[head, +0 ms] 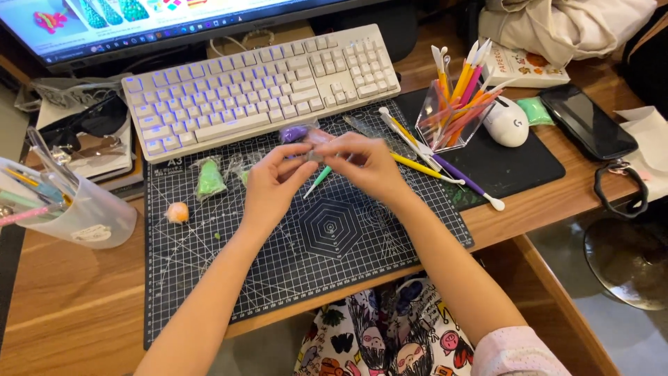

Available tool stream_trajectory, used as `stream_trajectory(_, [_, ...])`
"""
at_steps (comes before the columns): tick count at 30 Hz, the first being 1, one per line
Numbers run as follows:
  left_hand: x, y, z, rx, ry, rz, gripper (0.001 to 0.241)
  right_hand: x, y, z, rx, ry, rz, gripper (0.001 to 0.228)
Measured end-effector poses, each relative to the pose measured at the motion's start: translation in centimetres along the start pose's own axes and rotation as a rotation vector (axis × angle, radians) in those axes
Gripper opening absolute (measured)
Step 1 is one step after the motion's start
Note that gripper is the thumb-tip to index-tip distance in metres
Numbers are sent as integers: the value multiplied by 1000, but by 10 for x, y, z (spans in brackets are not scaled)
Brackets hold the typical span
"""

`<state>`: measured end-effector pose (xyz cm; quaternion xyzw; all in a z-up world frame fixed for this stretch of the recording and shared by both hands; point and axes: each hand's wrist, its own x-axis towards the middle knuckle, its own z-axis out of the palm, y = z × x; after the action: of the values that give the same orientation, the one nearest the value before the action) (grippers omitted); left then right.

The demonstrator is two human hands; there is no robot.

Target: The person sits at a desk and shapes small pieces of green and grey clay by hand. They roll the green clay into a thin, curved shape and then pick up a piece of grey clay to begin shaping it as well.

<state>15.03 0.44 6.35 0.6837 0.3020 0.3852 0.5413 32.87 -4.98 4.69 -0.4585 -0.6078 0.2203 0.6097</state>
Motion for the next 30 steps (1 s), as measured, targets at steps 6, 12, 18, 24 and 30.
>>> stream_trajectory(6, [5, -12, -4, -35, -76, 82, 28, -2, 3, -6, 83, -72, 210, 32])
stream_trajectory(12, [3, -10, -4, 28, -79, 147, 21, -3, 4, -9, 21, -119, 220, 29])
stream_trajectory(18, [0, -12, 0, 164, -73, 254, 17, -5, 7, -6, -71, -135, 185, 26])
stream_trajectory(24, [-3, -13, 5, 304, -71, 408, 22, -5, 3, -4, -53, -91, 203, 22])
stream_trajectory(30, [-6, -9, 8, 260, -90, 414, 32, -2, 0, -7, -80, -77, 168, 13])
